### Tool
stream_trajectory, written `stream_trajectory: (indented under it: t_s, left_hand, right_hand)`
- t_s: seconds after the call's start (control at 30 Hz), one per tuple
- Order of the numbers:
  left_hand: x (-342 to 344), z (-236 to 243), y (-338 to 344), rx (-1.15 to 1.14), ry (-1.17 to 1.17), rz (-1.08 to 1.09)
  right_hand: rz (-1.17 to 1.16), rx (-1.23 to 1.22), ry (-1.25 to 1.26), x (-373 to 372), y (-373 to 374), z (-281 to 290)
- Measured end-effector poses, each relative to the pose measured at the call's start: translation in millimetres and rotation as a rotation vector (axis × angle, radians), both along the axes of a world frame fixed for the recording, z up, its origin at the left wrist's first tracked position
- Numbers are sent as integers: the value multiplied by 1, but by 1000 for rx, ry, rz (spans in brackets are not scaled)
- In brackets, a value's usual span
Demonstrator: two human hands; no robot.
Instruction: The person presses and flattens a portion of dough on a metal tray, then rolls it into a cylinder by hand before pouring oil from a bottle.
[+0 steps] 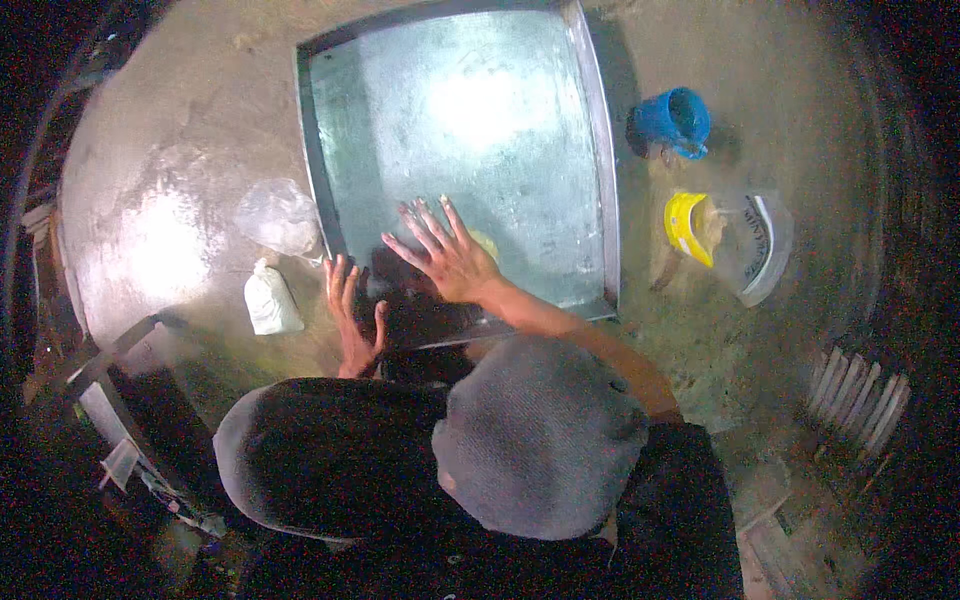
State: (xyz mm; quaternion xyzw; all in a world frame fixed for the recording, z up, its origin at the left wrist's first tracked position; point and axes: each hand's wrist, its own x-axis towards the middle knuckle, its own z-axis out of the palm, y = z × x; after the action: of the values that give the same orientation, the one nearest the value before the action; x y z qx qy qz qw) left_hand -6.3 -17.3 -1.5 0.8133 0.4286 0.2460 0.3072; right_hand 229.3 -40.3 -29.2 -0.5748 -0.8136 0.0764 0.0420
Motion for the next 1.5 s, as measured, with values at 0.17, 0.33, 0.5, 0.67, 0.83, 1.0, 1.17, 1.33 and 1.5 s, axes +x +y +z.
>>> stream_trajectory:
  t_s: [0.17,0.33,0.5,0.67,0.83,1.0,1.17,1.33,1.5]
  left_hand:
    - [-4,-4,1,81,1,30]
    - [1,1,-6,144,59,95]
    - [10,21,-15,163,75,132]
    - [35,27,-4,118,-25,-8]
    - [49,21,22,16,-84,-98]
    - [46,27,30,-51,-144,-31]
    - [48,15,24,47,-119,-47]
    - [53,5,22,41,-84,-97]
    - [64,8,21,6,-94,-80]
  right_hand:
    - [-125,41,587,5,8,10]
    - [42,-24,268,44,-2,35]
    - [34,-231,292,49,-9,36]
    - [-73,-491,305,50,12,49]
    - [-153,-408,441,73,-6,69]
    - [-251,-232,457,92,-11,127]
    - [-48,189,214,88,-45,72]
    - [-51,158,341,77,-73,43]
    - [-298,296,245,75,3,68]
